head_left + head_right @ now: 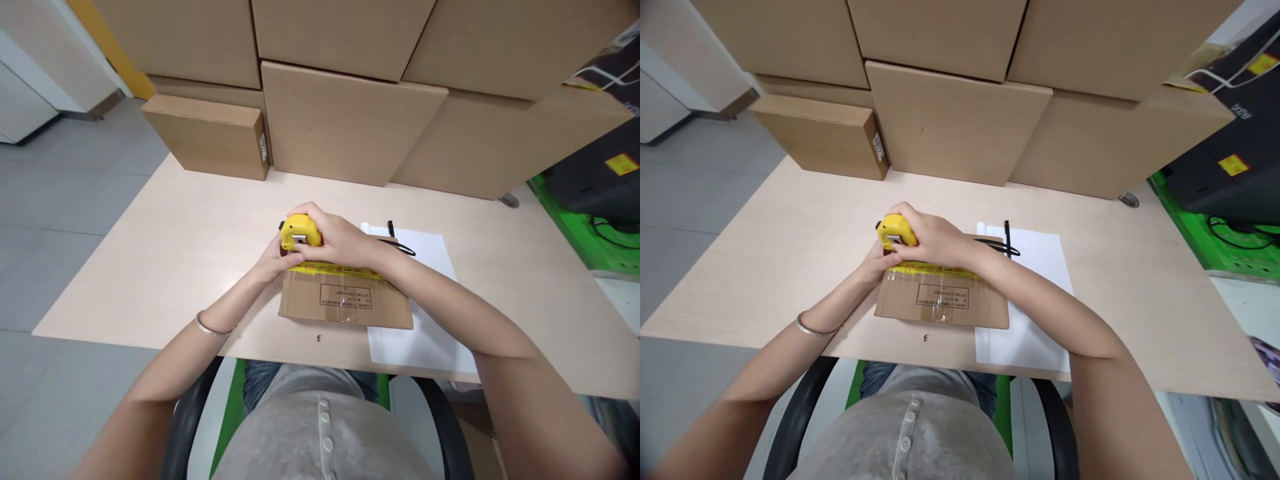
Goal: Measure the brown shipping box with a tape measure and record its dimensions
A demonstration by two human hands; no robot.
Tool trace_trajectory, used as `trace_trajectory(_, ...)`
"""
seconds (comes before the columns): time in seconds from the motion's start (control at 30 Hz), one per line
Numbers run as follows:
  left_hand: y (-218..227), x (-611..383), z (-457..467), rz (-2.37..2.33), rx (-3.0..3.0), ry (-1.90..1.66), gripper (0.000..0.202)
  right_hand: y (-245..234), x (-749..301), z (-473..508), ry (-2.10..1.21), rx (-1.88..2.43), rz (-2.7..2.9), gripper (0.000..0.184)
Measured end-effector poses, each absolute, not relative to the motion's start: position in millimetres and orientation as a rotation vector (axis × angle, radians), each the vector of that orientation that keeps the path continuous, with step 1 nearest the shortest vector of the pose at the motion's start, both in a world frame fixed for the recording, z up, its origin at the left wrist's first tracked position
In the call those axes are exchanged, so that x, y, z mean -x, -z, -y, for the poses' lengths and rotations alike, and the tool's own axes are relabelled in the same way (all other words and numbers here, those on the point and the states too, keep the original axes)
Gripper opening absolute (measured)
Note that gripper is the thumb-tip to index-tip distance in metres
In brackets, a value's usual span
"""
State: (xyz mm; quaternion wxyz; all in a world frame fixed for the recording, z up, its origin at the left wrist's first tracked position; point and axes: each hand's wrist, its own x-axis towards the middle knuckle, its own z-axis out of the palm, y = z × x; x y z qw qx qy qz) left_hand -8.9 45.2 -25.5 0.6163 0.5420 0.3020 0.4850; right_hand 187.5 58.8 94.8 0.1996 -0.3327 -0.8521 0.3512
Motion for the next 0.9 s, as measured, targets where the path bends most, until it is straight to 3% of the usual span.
trace_trajectory(0.13, 24, 10, -48, -0.669, -1.307, -1.139, 0.07, -91, -204, -59, -0.905, 0.798, 2.363, 0.045)
trace_trajectory(0.27, 18, 11, -45, -0.716, -1.356, -1.114, 0.073, -91, -228, -49, -0.768, 0.945, 2.337, 0.043)
trace_trajectory(0.57, 12, -5, -36, -0.646, -0.947, -1.164, 0.034, -72, -237, -39, -0.731, 1.03, 2.182, 0.041)
trace_trajectory(0.9, 11, -1, -43, -0.718, -1.083, -1.144, 0.039, -74, -238, -39, -0.683, 1.034, 2.202, 0.045)
